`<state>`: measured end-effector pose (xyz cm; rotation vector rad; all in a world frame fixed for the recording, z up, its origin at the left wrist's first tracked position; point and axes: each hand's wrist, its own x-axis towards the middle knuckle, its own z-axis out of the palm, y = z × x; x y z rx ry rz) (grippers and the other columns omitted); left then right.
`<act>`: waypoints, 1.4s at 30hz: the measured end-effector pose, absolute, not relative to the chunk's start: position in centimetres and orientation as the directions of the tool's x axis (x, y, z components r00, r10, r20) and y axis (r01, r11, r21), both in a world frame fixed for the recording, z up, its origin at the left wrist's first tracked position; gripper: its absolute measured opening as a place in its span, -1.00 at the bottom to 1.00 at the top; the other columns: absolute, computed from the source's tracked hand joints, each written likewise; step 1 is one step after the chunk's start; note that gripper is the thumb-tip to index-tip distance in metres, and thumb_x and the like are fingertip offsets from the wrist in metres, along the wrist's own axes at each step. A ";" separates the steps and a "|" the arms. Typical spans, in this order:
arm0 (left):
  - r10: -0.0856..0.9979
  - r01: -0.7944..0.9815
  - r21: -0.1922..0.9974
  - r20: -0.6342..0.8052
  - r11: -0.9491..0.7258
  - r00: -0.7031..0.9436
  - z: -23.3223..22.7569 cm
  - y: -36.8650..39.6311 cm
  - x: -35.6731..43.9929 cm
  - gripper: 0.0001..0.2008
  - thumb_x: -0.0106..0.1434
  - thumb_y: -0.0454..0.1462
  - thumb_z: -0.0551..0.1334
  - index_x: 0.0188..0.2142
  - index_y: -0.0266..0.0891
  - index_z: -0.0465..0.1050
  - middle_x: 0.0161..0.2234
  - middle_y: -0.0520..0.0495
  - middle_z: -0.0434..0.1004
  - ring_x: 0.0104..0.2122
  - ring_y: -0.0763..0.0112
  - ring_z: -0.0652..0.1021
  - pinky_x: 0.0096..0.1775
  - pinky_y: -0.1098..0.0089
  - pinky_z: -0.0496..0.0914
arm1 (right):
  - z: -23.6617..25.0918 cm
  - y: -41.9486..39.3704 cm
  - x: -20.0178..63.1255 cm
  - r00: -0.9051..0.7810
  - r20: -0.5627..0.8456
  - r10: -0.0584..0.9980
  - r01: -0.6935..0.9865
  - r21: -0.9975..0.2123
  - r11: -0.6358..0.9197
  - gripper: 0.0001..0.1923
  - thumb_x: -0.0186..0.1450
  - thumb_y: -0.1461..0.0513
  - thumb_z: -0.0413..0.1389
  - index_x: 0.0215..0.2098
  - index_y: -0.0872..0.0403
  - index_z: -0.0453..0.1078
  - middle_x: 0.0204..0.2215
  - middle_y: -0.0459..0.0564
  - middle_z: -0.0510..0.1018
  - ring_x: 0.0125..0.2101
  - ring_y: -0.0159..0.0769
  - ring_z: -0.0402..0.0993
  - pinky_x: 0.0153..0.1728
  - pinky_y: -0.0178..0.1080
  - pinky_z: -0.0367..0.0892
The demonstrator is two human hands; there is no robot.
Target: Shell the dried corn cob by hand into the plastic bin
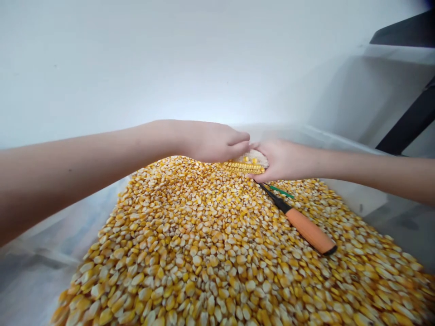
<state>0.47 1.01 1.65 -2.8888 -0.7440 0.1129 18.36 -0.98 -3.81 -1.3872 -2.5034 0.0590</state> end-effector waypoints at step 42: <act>0.352 0.360 -0.340 0.087 -0.869 0.932 1.4 1.6 0.7 -0.53 0.20 0.00 -0.20 -0.26 -0.22 0.32 -0.42 -0.03 0.39 -0.45 0.45 0.38 -0.41 0.44 0.15 | -2.8 -2.6 17.0 -0.365 0.055 0.929 0.878 -0.310 0.364 -0.61 -0.01 -0.01 0.08 -0.32 0.07 0.23 -0.68 -0.15 0.35 -0.70 -0.39 0.30 -0.70 -0.36 0.10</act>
